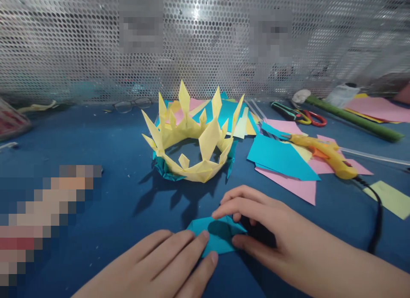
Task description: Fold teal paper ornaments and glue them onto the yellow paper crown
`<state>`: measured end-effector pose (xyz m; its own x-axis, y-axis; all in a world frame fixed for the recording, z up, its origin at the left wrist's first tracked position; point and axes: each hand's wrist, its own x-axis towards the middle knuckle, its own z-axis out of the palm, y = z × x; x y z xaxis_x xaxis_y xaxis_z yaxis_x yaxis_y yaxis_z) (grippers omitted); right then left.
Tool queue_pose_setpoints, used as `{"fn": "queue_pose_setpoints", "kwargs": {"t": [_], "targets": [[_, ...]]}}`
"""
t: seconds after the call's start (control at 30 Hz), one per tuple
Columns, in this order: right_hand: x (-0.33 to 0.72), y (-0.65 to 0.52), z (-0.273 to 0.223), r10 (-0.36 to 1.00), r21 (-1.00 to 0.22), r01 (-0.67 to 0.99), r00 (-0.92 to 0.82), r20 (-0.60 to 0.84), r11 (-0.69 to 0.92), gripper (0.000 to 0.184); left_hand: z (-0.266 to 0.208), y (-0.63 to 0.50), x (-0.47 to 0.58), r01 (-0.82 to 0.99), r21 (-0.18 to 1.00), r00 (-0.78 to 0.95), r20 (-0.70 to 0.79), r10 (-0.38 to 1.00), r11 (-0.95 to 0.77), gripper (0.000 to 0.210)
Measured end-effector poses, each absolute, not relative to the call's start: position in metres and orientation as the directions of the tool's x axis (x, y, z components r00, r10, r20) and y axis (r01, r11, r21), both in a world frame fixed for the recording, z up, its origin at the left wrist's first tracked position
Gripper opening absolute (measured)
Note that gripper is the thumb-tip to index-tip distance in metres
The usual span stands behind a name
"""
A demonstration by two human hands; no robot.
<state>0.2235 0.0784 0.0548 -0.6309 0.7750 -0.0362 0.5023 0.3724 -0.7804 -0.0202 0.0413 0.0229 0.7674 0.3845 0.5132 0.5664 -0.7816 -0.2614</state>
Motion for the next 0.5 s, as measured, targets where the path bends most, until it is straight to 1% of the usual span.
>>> {"fn": "queue_pose_setpoints", "kwargs": {"t": [0.1, 0.23, 0.3, 0.37, 0.4, 0.5], "targets": [[0.221, 0.079, 0.056, 0.759, -0.789, 0.473, -0.651, -0.013, 0.392, 0.039, 0.026, 0.045, -0.018, 0.557, -0.266, 0.771, 0.518, 0.371, -0.787, 0.041], [0.218, 0.076, 0.061, 0.782, -0.786, 0.506, -0.622, -0.048, 0.354, 0.037, 0.031, 0.046, -0.018, 0.548, -0.283, 0.778, 0.518, 0.355, -0.787, 0.042], [0.218, 0.074, 0.065, 0.781, -0.796, 0.506, -0.621, -0.069, 0.332, 0.027, 0.032, 0.044, -0.018, 0.547, -0.286, 0.785, 0.501, 0.364, -0.786, 0.039], [0.219, 0.071, 0.068, 0.768, -0.814, 0.462, -0.64, -0.032, 0.351, 0.016, 0.032, 0.043, -0.019, 0.556, -0.277, 0.784, 0.488, 0.384, -0.784, 0.036], [0.22, 0.07, 0.069, 0.759, -0.821, 0.435, -0.651, -0.003, 0.37, 0.017, 0.032, 0.042, -0.019, 0.564, -0.271, 0.778, 0.492, 0.391, -0.78, 0.035], [0.22, 0.071, 0.068, 0.726, -0.814, 0.369, -0.681, 0.09, 0.448, 0.031, 0.03, 0.042, -0.019, 0.619, -0.225, 0.728, 0.526, 0.441, -0.753, 0.034]]}}
